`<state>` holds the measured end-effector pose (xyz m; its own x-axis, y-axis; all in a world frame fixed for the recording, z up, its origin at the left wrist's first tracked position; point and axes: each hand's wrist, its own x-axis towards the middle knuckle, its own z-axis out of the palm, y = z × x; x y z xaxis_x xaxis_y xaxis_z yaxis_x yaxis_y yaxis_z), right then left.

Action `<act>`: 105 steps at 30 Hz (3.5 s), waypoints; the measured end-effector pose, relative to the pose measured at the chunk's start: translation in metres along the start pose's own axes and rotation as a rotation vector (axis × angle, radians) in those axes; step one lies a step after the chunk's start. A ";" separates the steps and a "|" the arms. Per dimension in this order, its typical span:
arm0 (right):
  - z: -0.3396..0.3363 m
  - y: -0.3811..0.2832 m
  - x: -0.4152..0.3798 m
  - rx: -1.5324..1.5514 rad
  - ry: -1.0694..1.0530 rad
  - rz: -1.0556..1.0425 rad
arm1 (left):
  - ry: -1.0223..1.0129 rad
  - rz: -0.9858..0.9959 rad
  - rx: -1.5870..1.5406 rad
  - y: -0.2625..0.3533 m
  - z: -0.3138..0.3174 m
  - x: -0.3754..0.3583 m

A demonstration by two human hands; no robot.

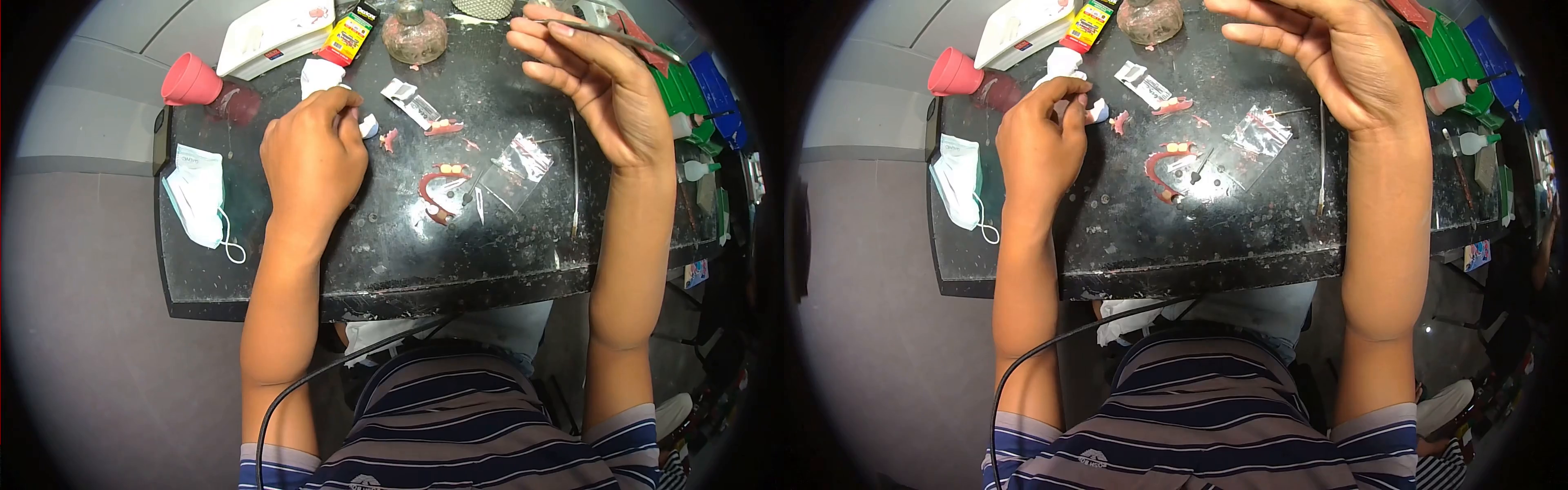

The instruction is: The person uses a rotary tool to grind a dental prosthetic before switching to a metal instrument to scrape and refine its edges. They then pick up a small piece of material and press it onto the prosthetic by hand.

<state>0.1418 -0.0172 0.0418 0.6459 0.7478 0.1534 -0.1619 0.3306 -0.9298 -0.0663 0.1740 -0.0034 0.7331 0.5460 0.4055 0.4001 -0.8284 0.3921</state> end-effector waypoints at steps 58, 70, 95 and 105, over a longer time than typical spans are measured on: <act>0.045 -0.002 -0.024 -0.464 -0.087 0.026 | -0.446 -0.044 -1.256 0.023 0.015 -0.001; 0.075 0.009 -0.036 -0.369 -0.112 -0.130 | -0.393 -0.027 -1.427 0.031 -0.001 -0.010; 0.065 0.027 -0.029 -0.214 -0.129 -0.085 | -0.263 -0.045 -1.496 0.024 0.002 -0.011; 0.066 0.045 -0.031 -0.326 -0.072 -0.258 | -0.213 -0.095 -1.332 0.029 0.000 -0.013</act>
<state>0.0654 0.0122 0.0174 0.5791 0.7065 0.4068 0.2498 0.3212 -0.9135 -0.0644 0.1433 0.0031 0.8515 0.4634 0.2454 -0.2905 0.0273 0.9565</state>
